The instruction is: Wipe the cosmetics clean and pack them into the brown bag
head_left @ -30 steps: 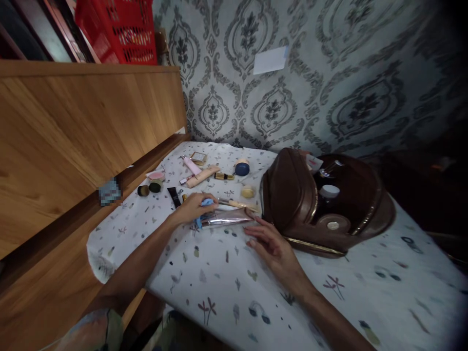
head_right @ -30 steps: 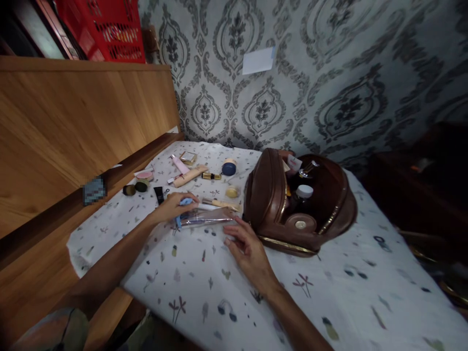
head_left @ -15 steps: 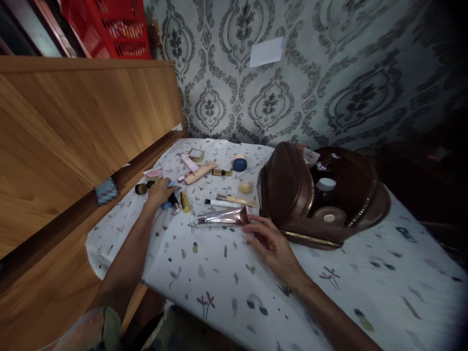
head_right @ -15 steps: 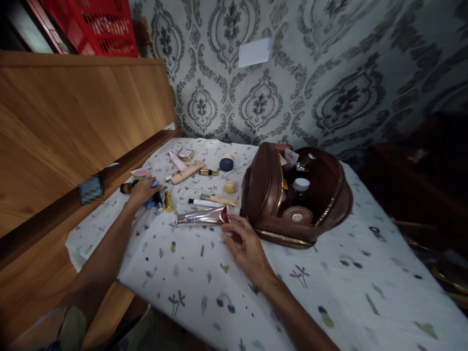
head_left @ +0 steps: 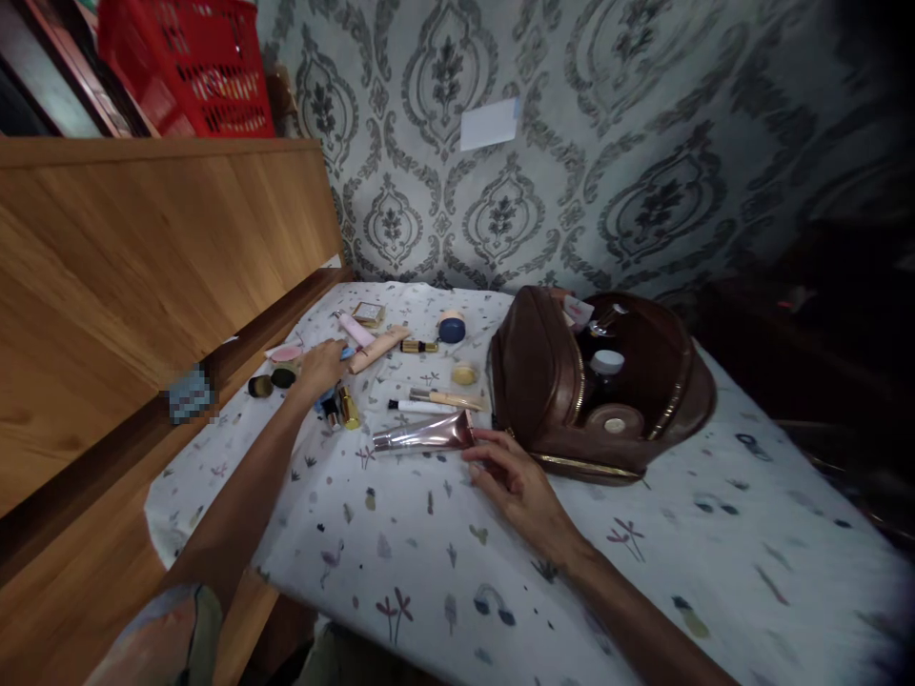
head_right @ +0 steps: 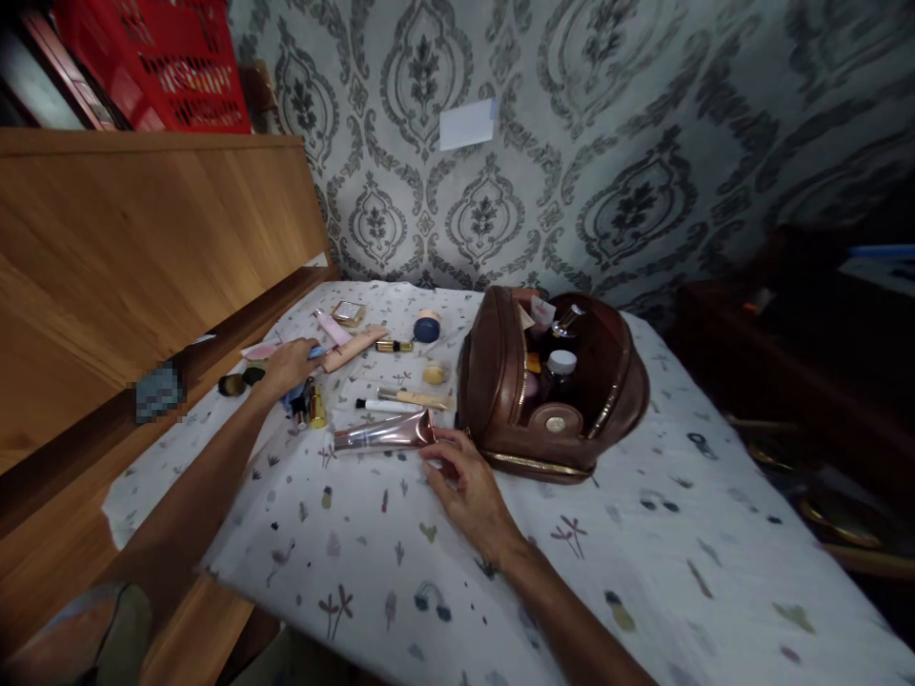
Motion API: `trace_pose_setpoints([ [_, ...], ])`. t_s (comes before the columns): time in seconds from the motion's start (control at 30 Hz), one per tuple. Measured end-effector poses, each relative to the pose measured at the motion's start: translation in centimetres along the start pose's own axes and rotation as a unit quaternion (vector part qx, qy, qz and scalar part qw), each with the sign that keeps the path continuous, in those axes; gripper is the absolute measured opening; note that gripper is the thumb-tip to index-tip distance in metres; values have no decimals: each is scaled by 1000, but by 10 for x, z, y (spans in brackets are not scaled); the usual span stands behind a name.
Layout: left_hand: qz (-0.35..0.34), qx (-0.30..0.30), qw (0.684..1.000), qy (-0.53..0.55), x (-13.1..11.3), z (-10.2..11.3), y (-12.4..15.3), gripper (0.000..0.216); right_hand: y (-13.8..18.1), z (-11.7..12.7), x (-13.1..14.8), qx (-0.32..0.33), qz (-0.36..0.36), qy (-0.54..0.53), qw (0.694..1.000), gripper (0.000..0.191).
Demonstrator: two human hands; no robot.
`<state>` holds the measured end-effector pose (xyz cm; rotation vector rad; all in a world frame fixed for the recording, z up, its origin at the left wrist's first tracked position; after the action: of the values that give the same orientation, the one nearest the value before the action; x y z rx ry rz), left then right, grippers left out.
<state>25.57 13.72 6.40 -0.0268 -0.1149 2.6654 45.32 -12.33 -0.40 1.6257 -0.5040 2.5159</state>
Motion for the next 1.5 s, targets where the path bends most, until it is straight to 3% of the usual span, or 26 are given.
trace_pose_setpoints([
  [0.2,-32,68,996,-41,-28,-17,9,35,2,-1,2,-4,12,3,1000,15],
  [0.37,-34,84,992,-85,-30,-24,31,38,6,0,6,-5,35,5,999,12],
  [0.53,-27,74,993,-88,-31,-26,36,41,8,2,8,-4,30,6,1000,13],
  [0.67,-52,31,994,-95,-49,-13,37,37,9,4,13,-15,51,-2,999,13],
  [0.8,-165,-52,983,55,-105,30,37,34,9,3,13,-10,53,5,999,11],
  [0.9,-310,-109,922,207,-171,79,47,31,7,2,10,-18,56,10,998,12],
  [1.0,-410,-144,867,243,-236,115,61,29,6,-1,4,-24,47,5,999,12],
  [1.07,-457,-149,845,234,-271,124,69,29,5,-2,2,-29,46,6,998,13],
  [1.17,-498,-143,829,212,-304,119,75,29,6,-1,2,-36,56,13,998,13],
  [1.3,-513,-132,824,204,-313,105,75,29,6,0,5,-33,73,29,996,11],
  [1.5,-455,-157,832,277,-279,108,62,27,4,2,10,-29,93,59,993,12],
])
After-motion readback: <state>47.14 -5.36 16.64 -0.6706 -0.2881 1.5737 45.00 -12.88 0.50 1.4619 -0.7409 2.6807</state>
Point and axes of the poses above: each hand's wrist, its own y-axis away from the middle knuckle, its own z-axis out of the back of the hand, x = y × z, the point moved 8 cm from there along -y, towards the middle knuckle, and after that the axes turned 4 degrees about y, right-handed, at the moved point
